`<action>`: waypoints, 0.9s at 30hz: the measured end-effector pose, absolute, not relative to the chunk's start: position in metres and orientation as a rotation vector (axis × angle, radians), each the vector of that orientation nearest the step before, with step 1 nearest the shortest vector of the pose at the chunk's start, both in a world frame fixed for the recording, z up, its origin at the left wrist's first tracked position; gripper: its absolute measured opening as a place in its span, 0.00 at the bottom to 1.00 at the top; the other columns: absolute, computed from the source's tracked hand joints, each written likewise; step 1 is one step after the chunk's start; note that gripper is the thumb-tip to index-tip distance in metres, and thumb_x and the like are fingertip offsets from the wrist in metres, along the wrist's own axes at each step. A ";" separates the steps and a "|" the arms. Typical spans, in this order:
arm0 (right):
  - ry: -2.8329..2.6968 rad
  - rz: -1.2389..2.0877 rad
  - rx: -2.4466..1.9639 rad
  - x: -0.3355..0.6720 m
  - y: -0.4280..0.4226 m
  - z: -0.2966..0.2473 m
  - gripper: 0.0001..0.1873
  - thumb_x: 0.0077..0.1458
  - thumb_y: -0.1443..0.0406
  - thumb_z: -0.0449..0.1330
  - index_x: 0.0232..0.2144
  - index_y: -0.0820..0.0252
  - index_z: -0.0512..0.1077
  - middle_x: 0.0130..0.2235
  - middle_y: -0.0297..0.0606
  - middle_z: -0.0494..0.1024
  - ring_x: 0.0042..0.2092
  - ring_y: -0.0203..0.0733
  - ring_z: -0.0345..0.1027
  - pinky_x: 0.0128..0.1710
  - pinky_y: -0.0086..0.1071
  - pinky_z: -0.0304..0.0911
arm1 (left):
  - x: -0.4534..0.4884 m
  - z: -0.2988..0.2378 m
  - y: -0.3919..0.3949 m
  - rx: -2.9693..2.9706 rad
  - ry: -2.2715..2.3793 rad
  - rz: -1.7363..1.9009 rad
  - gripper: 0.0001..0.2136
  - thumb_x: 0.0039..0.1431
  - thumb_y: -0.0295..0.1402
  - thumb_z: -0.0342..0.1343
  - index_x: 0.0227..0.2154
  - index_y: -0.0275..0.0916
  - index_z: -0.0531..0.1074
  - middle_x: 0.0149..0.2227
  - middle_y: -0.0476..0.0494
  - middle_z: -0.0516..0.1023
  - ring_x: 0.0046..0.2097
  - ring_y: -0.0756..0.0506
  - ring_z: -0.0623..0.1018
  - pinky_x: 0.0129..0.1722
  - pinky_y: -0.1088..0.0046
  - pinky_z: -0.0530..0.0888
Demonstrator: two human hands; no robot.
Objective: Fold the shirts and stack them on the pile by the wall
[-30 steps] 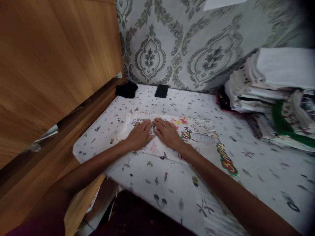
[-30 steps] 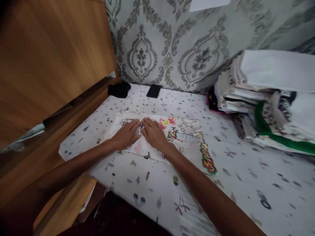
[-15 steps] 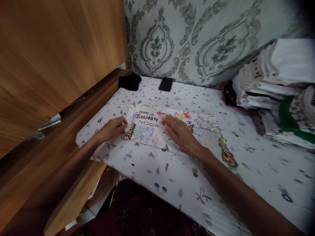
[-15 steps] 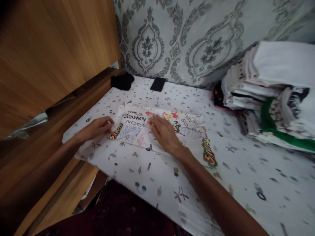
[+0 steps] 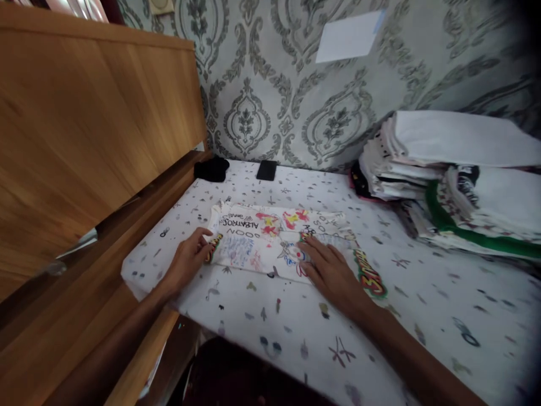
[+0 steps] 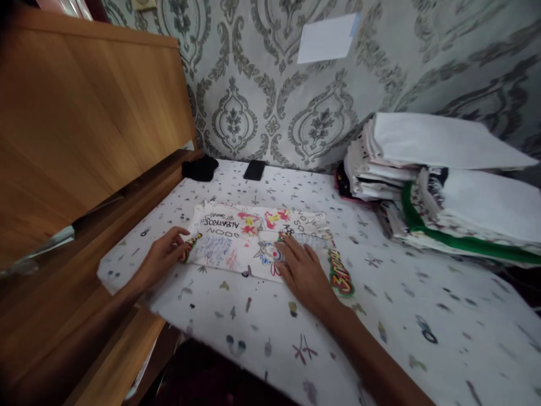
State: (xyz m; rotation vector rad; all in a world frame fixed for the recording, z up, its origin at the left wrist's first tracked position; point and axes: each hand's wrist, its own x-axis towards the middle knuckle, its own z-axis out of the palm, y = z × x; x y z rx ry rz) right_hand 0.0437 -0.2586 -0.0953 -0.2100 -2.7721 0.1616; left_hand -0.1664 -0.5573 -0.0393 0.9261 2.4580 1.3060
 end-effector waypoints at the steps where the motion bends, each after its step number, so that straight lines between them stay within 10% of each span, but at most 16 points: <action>1: -2.777 0.170 -0.217 0.043 -0.260 -0.095 0.25 0.69 0.55 0.44 0.60 0.56 0.67 0.65 0.48 0.66 0.66 0.50 0.59 0.63 0.52 0.57 | -0.168 -0.040 -0.559 0.920 2.453 1.306 0.10 0.60 0.37 0.52 0.43 0.42 0.67 0.26 0.54 0.71 0.27 0.49 0.71 0.29 0.72 0.66; 19: -2.635 0.506 -0.228 0.049 -0.262 -0.086 0.25 0.67 0.55 0.50 0.60 0.58 0.68 0.63 0.49 0.69 0.66 0.53 0.60 0.65 0.52 0.57 | -0.176 0.014 -0.557 1.027 3.035 0.388 0.13 0.65 0.32 0.48 0.51 0.42 0.69 0.43 0.41 0.81 0.46 0.39 0.79 0.45 0.61 0.72; 27: -2.561 0.592 -0.265 0.051 -0.259 -0.086 0.24 0.66 0.55 0.51 0.60 0.54 0.68 0.62 0.45 0.71 0.65 0.52 0.62 0.64 0.52 0.59 | -0.143 -0.045 -0.527 1.714 2.443 0.561 0.25 0.68 0.44 0.48 0.64 0.41 0.58 0.72 0.34 0.52 0.73 0.39 0.50 0.69 0.53 0.55</action>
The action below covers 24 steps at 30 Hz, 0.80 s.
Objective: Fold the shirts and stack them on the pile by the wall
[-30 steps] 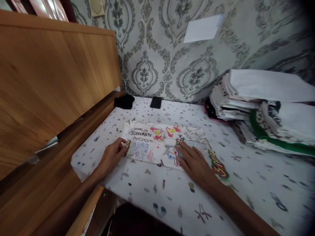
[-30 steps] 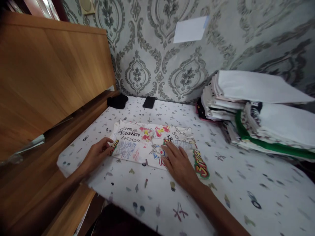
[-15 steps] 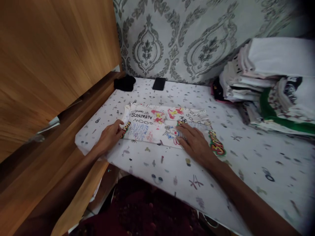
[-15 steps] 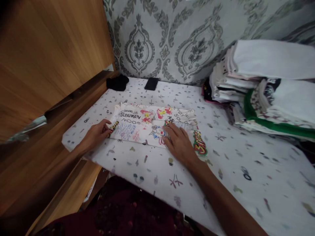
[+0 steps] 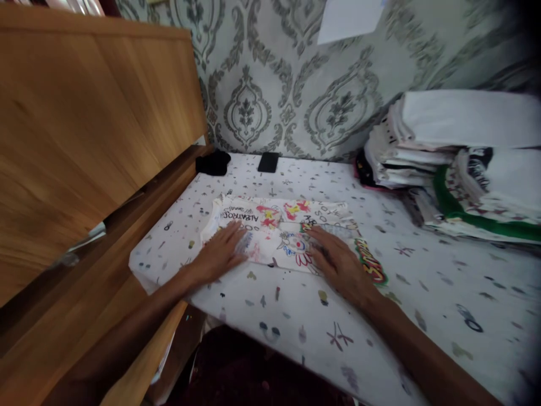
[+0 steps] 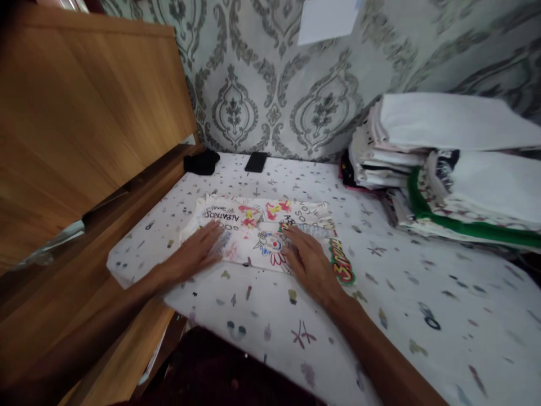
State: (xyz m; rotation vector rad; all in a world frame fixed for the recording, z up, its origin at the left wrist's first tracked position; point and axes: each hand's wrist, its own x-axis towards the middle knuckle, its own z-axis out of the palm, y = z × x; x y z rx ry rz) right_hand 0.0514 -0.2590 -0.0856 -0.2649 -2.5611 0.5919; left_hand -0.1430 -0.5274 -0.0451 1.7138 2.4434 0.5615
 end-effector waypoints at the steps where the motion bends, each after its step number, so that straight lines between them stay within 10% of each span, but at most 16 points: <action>1: -2.548 0.600 -0.266 0.052 -0.258 -0.086 0.23 0.66 0.55 0.51 0.59 0.53 0.69 0.62 0.44 0.71 0.64 0.52 0.63 0.64 0.52 0.60 | -0.141 -0.052 -0.530 1.687 2.450 0.508 0.27 0.68 0.46 0.48 0.65 0.40 0.57 0.72 0.33 0.51 0.73 0.38 0.49 0.70 0.52 0.53; 10: -2.464 0.683 -0.314 0.059 -0.247 -0.079 0.21 0.66 0.56 0.51 0.55 0.53 0.73 0.60 0.45 0.74 0.61 0.52 0.68 0.61 0.52 0.65 | -0.207 -0.029 -0.508 1.575 2.609 0.745 0.22 0.70 0.41 0.41 0.58 0.36 0.68 0.62 0.33 0.71 0.63 0.41 0.70 0.65 0.59 0.64; 24: -2.390 0.781 -0.443 0.068 -0.248 -0.061 0.19 0.63 0.65 0.51 0.53 0.54 0.74 0.58 0.43 0.75 0.60 0.47 0.68 0.61 0.49 0.64 | -0.278 -0.055 -0.486 1.333 2.759 0.139 0.34 0.66 0.49 0.37 0.66 0.28 0.57 0.70 0.27 0.56 0.71 0.34 0.56 0.66 0.50 0.58</action>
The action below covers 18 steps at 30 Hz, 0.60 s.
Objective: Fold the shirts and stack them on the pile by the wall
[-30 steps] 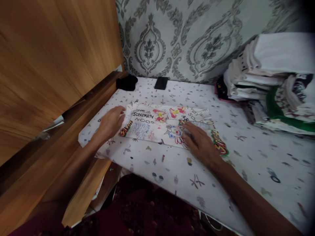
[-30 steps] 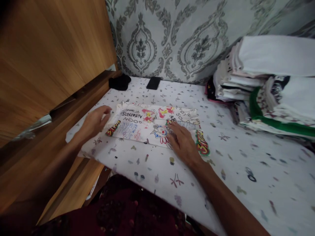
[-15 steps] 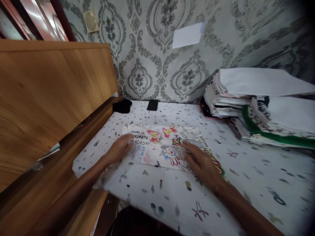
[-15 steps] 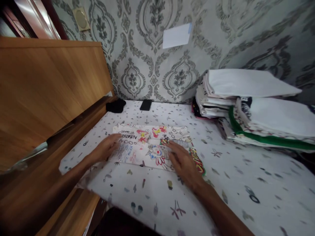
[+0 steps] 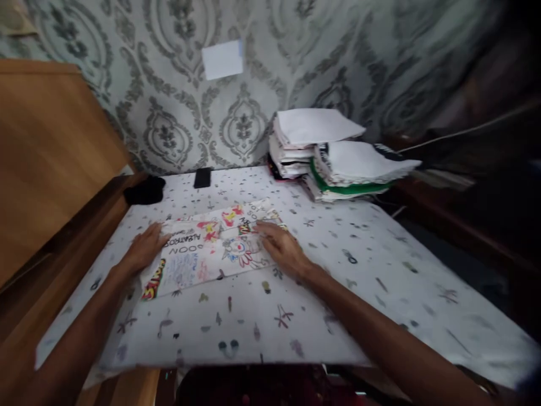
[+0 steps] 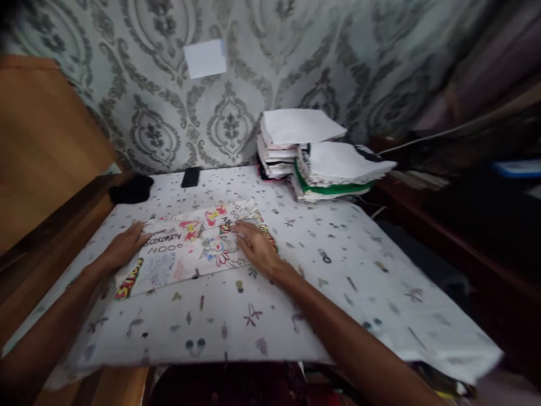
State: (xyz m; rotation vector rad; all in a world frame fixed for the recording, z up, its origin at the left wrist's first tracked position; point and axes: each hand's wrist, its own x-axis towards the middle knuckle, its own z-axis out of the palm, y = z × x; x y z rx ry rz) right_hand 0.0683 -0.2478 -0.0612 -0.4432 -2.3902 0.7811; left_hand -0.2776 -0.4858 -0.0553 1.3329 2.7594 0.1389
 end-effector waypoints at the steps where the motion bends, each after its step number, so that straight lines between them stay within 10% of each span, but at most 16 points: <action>1: -2.329 0.803 -0.492 0.073 -0.245 -0.057 0.19 0.64 0.65 0.50 0.52 0.54 0.74 0.57 0.42 0.76 0.60 0.47 0.69 0.60 0.48 0.64 | -0.280 -0.054 -0.484 1.341 2.755 0.148 0.33 0.65 0.49 0.37 0.64 0.29 0.59 0.69 0.28 0.59 0.70 0.33 0.59 0.65 0.51 0.60; 8: -2.135 0.784 -1.033 0.133 -0.219 -0.057 0.16 0.60 0.67 0.49 0.44 0.61 0.75 0.37 0.41 0.80 0.39 0.43 0.74 0.41 0.37 0.69 | -0.221 -0.033 -0.431 1.787 2.497 0.553 0.30 0.64 0.50 0.41 0.60 0.35 0.65 0.66 0.34 0.66 0.66 0.36 0.65 0.66 0.57 0.61; 18: -2.330 0.657 -1.183 0.136 -0.240 -0.058 0.12 0.54 0.55 0.64 0.30 0.56 0.72 0.34 0.38 0.73 0.36 0.43 0.67 0.36 0.36 0.62 | -0.072 -0.041 -0.281 2.091 2.047 0.607 0.09 0.63 0.36 0.52 0.37 0.39 0.75 0.37 0.40 0.78 0.45 0.40 0.75 0.49 0.62 0.71</action>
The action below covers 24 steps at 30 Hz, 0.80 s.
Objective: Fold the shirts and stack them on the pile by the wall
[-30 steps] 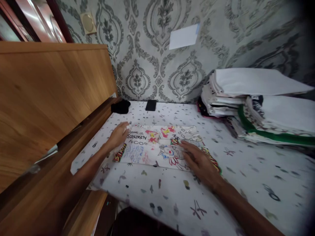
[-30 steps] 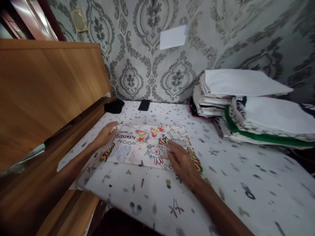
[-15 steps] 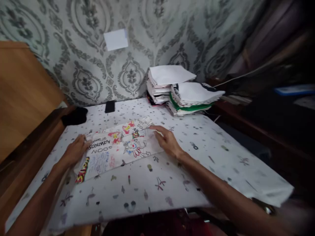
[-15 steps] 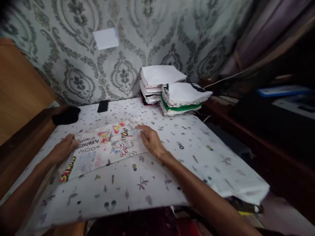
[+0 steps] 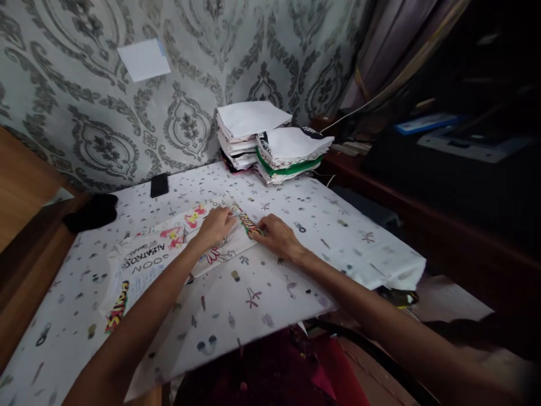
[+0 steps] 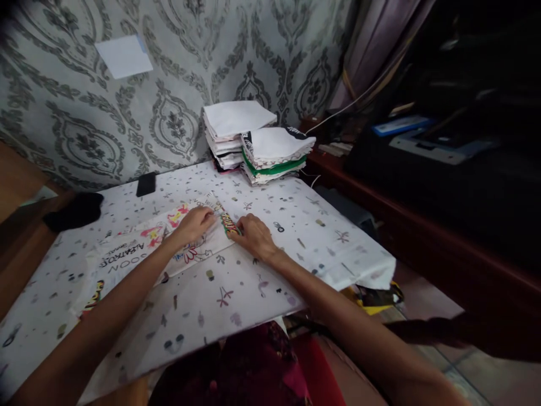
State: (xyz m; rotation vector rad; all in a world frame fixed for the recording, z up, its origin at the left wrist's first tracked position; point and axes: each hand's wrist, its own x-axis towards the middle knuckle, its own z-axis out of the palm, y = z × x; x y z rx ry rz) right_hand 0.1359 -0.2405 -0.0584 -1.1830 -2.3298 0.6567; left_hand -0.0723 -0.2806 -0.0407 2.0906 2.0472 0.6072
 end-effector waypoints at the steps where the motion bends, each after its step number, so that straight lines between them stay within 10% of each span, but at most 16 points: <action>1: -2.331 0.668 -1.166 0.136 -0.240 -0.058 0.11 0.54 0.56 0.64 0.28 0.56 0.71 0.33 0.37 0.73 0.35 0.42 0.67 0.35 0.35 0.62 | -0.067 -0.044 -0.271 2.049 2.043 0.636 0.07 0.61 0.36 0.54 0.33 0.39 0.74 0.35 0.42 0.77 0.43 0.41 0.75 0.48 0.63 0.71; 12: -1.975 1.237 -0.831 0.131 -0.241 -0.059 0.10 0.57 0.58 0.59 0.29 0.57 0.67 0.26 0.29 0.70 0.27 0.35 0.60 0.28 0.29 0.56 | -0.060 -0.062 -0.259 1.733 2.031 1.067 0.05 0.60 0.28 0.50 0.28 0.42 0.64 0.27 0.52 0.69 0.32 0.47 0.70 0.36 0.72 0.67; 24: -2.323 0.845 -1.181 0.141 -0.244 -0.055 0.16 0.59 0.60 0.60 0.49 0.53 0.72 0.29 0.32 0.75 0.30 0.39 0.67 0.31 0.31 0.55 | -0.041 -0.067 -0.265 1.911 2.296 0.810 0.03 0.65 0.28 0.49 0.37 0.41 0.67 0.37 0.42 0.76 0.43 0.41 0.75 0.45 0.66 0.68</action>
